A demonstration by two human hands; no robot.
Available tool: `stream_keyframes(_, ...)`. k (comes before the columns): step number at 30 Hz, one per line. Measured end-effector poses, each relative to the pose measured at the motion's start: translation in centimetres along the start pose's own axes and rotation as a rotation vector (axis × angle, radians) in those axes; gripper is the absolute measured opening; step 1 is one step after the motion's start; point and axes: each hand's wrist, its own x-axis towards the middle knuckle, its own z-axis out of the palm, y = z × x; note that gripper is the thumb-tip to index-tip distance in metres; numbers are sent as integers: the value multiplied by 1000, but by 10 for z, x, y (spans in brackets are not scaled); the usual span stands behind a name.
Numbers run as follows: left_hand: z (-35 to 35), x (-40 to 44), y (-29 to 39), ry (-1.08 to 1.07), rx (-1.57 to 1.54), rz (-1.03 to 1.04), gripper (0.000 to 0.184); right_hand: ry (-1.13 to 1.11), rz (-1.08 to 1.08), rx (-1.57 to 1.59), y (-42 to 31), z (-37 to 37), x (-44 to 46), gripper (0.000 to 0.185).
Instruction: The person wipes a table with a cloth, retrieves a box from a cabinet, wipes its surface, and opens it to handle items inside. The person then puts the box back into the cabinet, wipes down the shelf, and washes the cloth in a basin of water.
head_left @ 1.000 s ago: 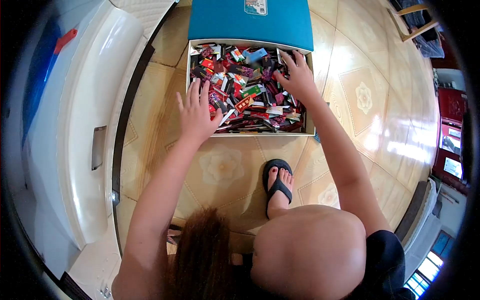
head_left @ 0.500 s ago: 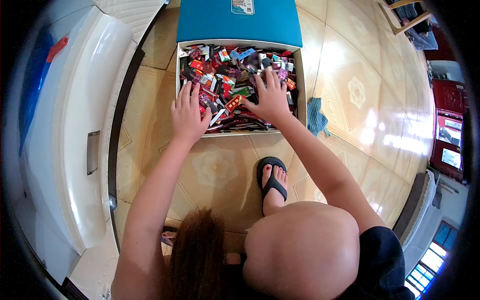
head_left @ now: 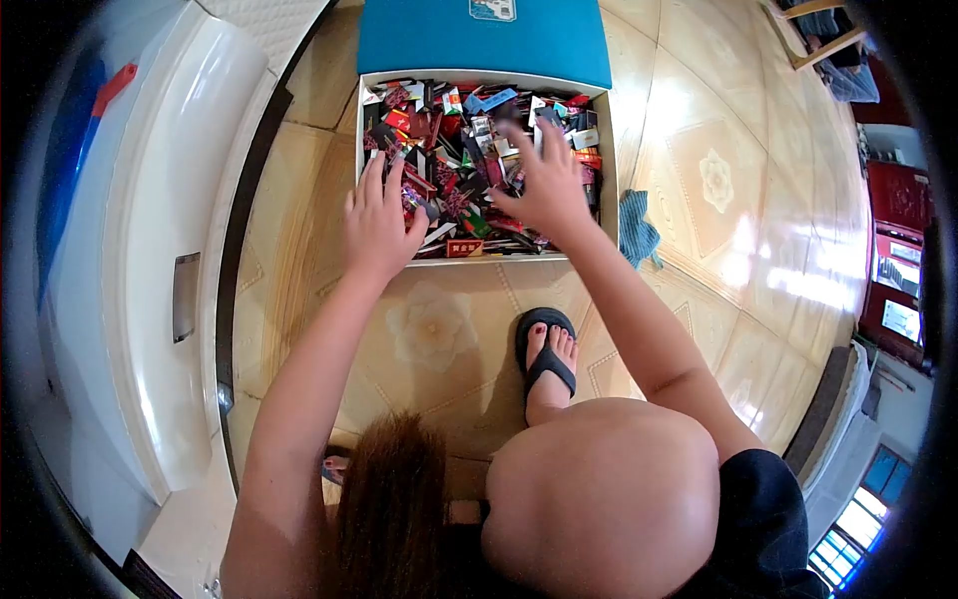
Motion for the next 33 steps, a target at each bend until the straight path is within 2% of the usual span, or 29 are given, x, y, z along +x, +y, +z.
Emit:
stream_keyframes(2, -1, 0, 0, -11, -3, -11, 69, -65, 134, 10, 16, 2, 8, 92)
stream_keyframes(4, 0, 0, 0, 1, -1, -10, 69, -33, 174, 65, 42, 18, 16, 95)
stream_keyframes(7, 4, 0, -1, 11, -4, -10, 69, -114, 271, 158, 52, 27, 19, 100)
stream_keyframes(10, 6, 0, -2, 21, -11, -6, 70, -107, 237, -15, 36, 32, 14, 101)
stream_keyframes(12, 6, 0, -2, 31, -6, -3, 69, -67, 176, 83, 26, 36, 10, 103)
stream_keyframes(18, 8, 0, -1, 42, 3, 0, 68, -135, 38, -29, -20, 18, -5, 100)
stream_keyframes(22, 6, 0, 0, 9, 1, -14, 70, -156, -22, -10, -30, 21, -11, 88)
stream_keyframes(25, 5, -1, 0, 8, 3, -11, 69, -130, -86, 131, -23, 18, -10, 76)
stream_keyframes(29, 0, 1, 2, -1, 8, -11, 67, -96, -12, 103, -7, 8, -7, 65)
stream_keyframes(30, 1, 0, 1, 7, 9, -8, 67, -108, 18, 42, 0, 5, -3, 66)
stream_keyframes(33, 3, 0, 0, 25, 7, 1, 66, -68, 28, 137, 31, 12, 4, 65)
